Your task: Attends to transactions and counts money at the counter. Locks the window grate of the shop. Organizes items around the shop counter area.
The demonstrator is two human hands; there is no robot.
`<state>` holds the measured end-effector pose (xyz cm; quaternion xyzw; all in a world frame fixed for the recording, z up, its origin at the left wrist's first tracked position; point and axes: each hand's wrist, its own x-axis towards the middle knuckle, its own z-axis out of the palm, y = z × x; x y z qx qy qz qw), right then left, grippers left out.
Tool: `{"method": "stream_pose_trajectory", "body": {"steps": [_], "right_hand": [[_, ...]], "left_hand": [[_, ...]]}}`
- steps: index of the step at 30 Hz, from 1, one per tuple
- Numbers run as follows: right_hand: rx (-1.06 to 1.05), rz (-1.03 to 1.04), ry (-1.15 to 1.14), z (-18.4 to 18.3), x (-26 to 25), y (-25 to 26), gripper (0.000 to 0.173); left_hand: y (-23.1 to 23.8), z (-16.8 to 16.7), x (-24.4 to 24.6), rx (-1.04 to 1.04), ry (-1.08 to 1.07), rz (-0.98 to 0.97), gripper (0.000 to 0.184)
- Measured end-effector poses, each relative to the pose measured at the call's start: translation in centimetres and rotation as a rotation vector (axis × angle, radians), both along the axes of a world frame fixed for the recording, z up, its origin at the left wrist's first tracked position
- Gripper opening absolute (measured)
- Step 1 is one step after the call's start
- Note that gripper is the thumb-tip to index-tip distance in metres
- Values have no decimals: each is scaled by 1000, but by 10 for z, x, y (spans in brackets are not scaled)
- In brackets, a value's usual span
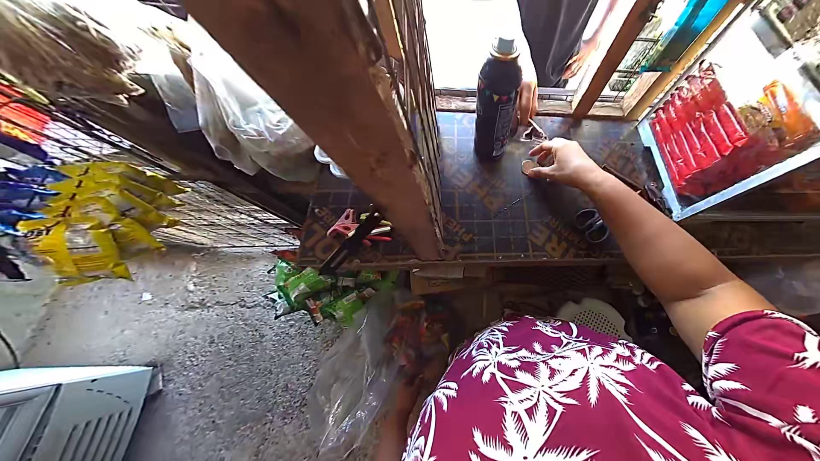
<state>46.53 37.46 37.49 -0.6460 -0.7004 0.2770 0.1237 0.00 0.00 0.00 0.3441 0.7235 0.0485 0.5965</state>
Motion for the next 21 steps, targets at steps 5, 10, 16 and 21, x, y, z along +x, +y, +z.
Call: {"method": "stream_pose_trajectory", "body": {"steps": [5, 10, 16, 21], "right_hand": [[-135, -18, 77, 4, -6, 11, 41], [-272, 49, 162, 13, -9, 21, 56], [-275, 286, 122, 18, -12, 32, 42], [-162, 465, 30, 20, -48, 2, 39]], "left_hand": [[28, 60, 35, 4, -54, 54, 43], [77, 150, 92, 75, -261, 110, 43], [132, 249, 164, 198, -607, 399, 37], [159, 301, 206, 116, -937, 504, 38]]}}
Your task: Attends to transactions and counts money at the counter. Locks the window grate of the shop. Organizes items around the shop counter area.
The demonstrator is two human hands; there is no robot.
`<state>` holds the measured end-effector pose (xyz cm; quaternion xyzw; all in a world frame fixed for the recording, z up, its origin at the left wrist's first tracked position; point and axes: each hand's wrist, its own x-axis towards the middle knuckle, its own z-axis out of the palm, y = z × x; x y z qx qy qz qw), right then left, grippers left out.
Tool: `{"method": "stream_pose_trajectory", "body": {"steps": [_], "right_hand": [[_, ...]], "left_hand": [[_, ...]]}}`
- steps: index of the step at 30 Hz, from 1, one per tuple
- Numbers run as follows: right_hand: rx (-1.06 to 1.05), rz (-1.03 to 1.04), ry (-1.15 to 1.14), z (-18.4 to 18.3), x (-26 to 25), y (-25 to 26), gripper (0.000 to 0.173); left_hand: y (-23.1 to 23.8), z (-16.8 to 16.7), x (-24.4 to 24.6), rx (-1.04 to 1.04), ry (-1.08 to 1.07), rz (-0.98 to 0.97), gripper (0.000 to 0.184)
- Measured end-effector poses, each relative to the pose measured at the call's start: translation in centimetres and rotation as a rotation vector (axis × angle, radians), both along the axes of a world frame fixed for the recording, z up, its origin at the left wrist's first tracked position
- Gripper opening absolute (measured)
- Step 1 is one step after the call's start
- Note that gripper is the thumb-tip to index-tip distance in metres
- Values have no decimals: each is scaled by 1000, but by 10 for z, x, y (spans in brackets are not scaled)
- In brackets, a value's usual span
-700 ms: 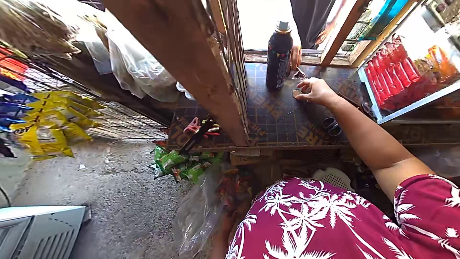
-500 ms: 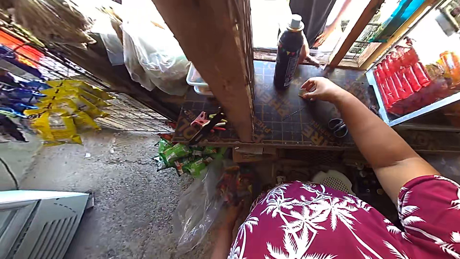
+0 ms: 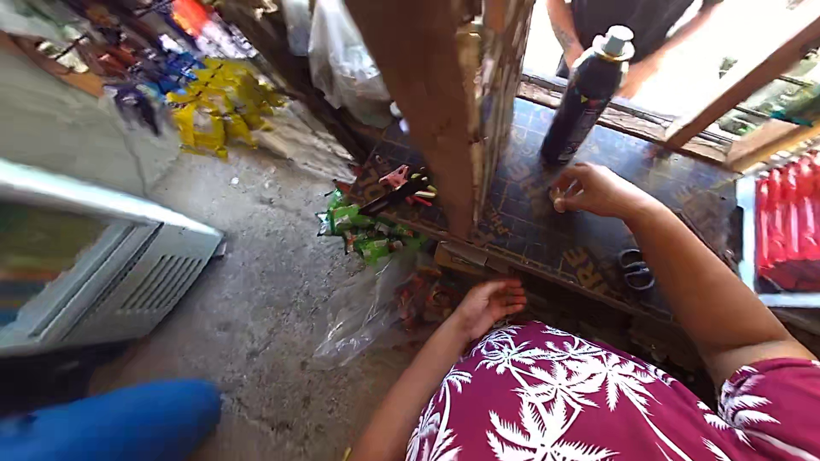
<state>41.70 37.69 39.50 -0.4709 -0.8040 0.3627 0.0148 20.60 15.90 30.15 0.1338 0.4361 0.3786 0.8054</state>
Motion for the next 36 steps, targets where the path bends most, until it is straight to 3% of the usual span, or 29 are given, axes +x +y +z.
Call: {"method": "stream_pose_trajectory", "body": {"steps": [5, 9, 13, 16, 19, 22, 25, 28, 32, 34, 36], "right_hand": [[32, 330, 21, -4, -47, -67, 31], [153, 564, 155, -9, -76, -127, 23], [235, 646, 310, -16, -99, -146, 28], [153, 768, 351, -30, -121, -161, 28], [-12, 910, 314, -49, -148, -185, 24], [-153, 1105, 244, -67, -189, -213, 24], [-184, 1266, 158, -73, -247, -247, 24], [-124, 1363, 172, -78, -312, -286, 24], [-130, 1480, 190, -91, -386, -331, 27], [-164, 1529, 100, -100, -418, -352, 27], [-193, 1566, -28, -112, -451, -373, 27]], "left_hand": [[4, 10, 21, -26, -288, 210, 63], [-14, 22, 13, -65, -361, 420, 43], [-57, 11, -12, -47, -299, 542, 34], [-104, -19, -40, -145, 42, 824, 24], [-174, -68, -72, -388, 279, 1093, 29], [-255, -101, -85, -634, 223, 1468, 29], [-326, -102, -82, -621, 100, 1735, 23], [-380, -91, -82, -545, 72, 1849, 27], [-415, -83, -93, -550, 60, 2013, 30], [-426, -72, -96, -601, 111, 1996, 33], [-436, -65, -97, -622, 221, 1846, 35]]}}
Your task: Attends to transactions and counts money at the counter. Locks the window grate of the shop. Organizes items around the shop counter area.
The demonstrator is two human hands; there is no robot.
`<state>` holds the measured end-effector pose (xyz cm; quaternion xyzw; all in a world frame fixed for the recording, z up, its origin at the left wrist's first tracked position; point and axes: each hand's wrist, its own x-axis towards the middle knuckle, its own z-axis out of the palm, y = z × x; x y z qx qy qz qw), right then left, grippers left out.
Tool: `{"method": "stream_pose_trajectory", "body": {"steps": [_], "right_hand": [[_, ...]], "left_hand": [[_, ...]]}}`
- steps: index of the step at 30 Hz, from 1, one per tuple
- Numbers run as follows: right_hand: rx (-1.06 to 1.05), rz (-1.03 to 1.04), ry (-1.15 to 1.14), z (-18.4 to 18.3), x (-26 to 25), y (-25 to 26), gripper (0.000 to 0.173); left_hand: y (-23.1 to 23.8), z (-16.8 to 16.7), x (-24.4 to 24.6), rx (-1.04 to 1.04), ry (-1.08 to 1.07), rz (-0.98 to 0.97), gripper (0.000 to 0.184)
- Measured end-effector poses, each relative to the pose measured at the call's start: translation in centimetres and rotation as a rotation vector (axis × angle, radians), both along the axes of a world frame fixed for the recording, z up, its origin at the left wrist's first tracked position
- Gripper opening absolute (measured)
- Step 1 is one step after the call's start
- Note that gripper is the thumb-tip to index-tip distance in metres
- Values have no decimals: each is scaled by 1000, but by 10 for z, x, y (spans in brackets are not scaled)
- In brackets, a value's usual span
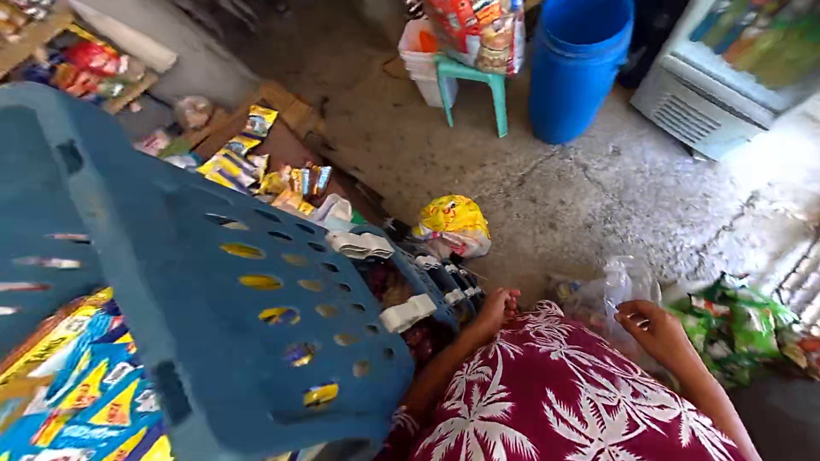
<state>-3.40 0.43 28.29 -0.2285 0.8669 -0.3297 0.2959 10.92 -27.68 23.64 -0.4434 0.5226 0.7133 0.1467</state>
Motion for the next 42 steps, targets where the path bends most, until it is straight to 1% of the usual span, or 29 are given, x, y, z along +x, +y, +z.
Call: {"method": "stream_pose_trajectory", "body": {"steps": [2, 4, 5, 7, 10, 12, 13, 14, 16, 18, 20, 23, 26, 28, 29, 31, 34, 37, 40, 42], "right_hand": [[36, 80, -74, -14, -34, -22, 27], [89, 188, -132, -27, -73, -50, 28], [104, 247, -153, -34, -95, -65, 29], [140, 391, -213, -41, -145, -99, 31], [250, 618, -274, -44, -235, -161, 36], [291, 678, -224, -43, -300, -205, 39], [326, 685, -191, -40, -331, -225, 40], [351, 692, -152, -35, -360, -244, 42], [347, 703, -88, -23, -412, -284, 42], [312, 741, -88, -15, -447, -321, 42], [300, 820, -118, -14, -469, -364, 41], [286, 967, -161, -15, -467, -436, 40], [289, 1196, -228, -18, -430, -509, 43], [282, 1378, -274, -17, -404, -556, 45], [281, 1452, -296, -18, -393, -577, 45], [291, 1556, -293, -14, -375, -623, 45], [317, 1630, -231, -8, -366, -681, 46], [327, 1635, -219, -10, -369, -736, 45], [363, 1629, -255, -20, -373, -778, 42], [429, 1699, -292, -24, -363, -808, 42]], "left_hand": [[-12, 2, -1, -84, 22, -157, 37], [-21, -1, -5, -244, 65, -158, 35], [-27, 0, -9, -295, 68, -119, 36], [-41, 4, -19, -339, 4, 6, 37], [-53, -4, -42, -391, -46, 271, 36], [-61, -11, -76, -359, -97, 447, 36], [-66, -10, -97, -296, -152, 483, 37], [-71, -10, -119, -270, -169, 494, 37], [-82, -6, -161, -305, -89, 467, 35], [-90, 0, -192, -368, 12, 426, 32], [-99, -2, -212, -388, 64, 446, 30], [-113, -10, -225, -307, 58, 520, 29], [-129, -14, -228, -237, 4, 642, 27], [-147, -27, -229, -243, -22, 702, 28], [-155, -36, -228, -258, -27, 708, 28], [-187, -42, -229, -235, -54, 700, 30], [-232, -44, -237, -180, -128, 766, 32], [-275, -42, -236, -208, -127, 865, 32], [-305, -28, -231, -226, -161, 986, 33], [-317, -21, -228, -228, -199, 1084, 34]]}}
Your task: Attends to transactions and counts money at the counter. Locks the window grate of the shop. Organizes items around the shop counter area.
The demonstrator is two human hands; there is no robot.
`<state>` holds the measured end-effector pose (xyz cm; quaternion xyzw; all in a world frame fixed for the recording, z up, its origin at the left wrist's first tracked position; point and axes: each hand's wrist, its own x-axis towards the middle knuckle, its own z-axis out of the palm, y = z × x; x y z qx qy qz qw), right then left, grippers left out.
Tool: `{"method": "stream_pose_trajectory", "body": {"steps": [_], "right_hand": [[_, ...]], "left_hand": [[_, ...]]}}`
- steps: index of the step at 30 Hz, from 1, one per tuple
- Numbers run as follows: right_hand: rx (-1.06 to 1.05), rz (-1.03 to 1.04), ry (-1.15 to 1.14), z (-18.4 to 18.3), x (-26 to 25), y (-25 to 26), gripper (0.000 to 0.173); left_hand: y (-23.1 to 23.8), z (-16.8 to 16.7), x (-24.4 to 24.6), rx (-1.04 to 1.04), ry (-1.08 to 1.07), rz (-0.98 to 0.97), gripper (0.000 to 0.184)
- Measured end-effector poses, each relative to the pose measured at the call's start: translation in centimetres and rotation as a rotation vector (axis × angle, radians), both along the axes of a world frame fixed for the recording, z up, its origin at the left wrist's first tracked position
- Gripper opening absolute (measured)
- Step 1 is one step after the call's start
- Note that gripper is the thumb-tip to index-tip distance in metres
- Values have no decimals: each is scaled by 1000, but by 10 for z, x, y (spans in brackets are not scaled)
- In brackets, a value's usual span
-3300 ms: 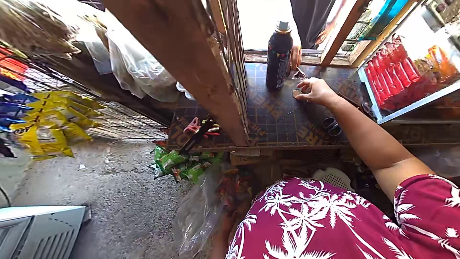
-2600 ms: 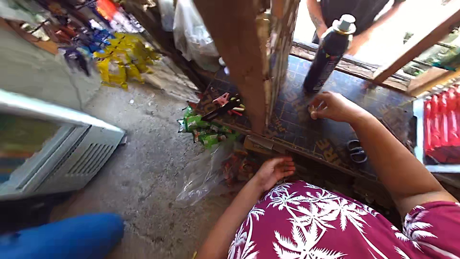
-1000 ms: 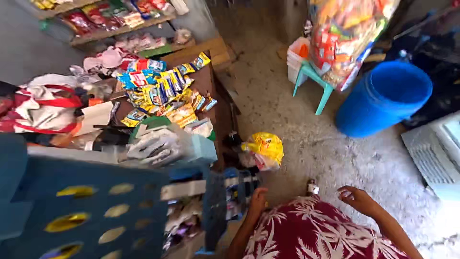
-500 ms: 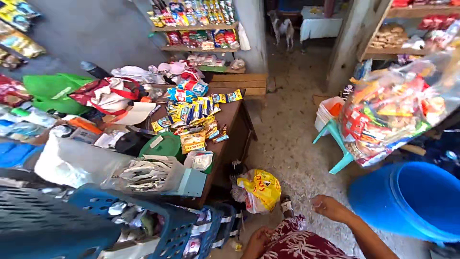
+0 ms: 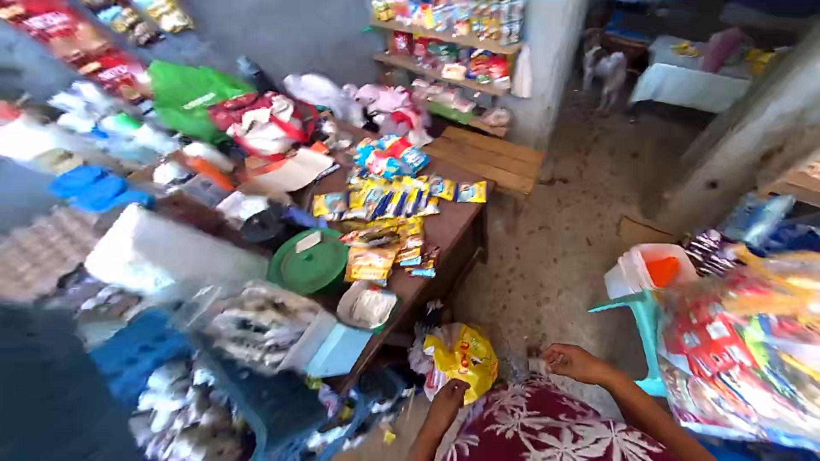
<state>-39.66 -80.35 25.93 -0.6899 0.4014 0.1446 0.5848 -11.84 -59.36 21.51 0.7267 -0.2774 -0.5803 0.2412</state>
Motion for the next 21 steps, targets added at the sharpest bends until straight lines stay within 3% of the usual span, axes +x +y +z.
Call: {"method": "stream_pose_trajectory", "body": {"steps": [5, 7, 9, 12, 17, 21], "right_hand": [[66, 329, 60, -1, 63, -87, 43], [22, 477, 54, 4, 100, -131, 42], [-22, 606, 54, 20, 144, -164, 41], [-152, 729, -6, 48, 220, -200, 39], [-388, 791, -361, 77, 334, -189, 24], [-585, 929, -629, 99, 440, -144, 25]], "left_hand": [[-2, -5, -8, 106, 31, 364, 37], [-8, -4, -22, 105, 35, 610, 35], [-11, 0, -42, 101, 40, 849, 34], [-23, -4, -76, 100, 88, 996, 34], [-23, -14, -125, 42, 154, 1056, 32], [-19, -11, -138, 50, 135, 1221, 30]]}}
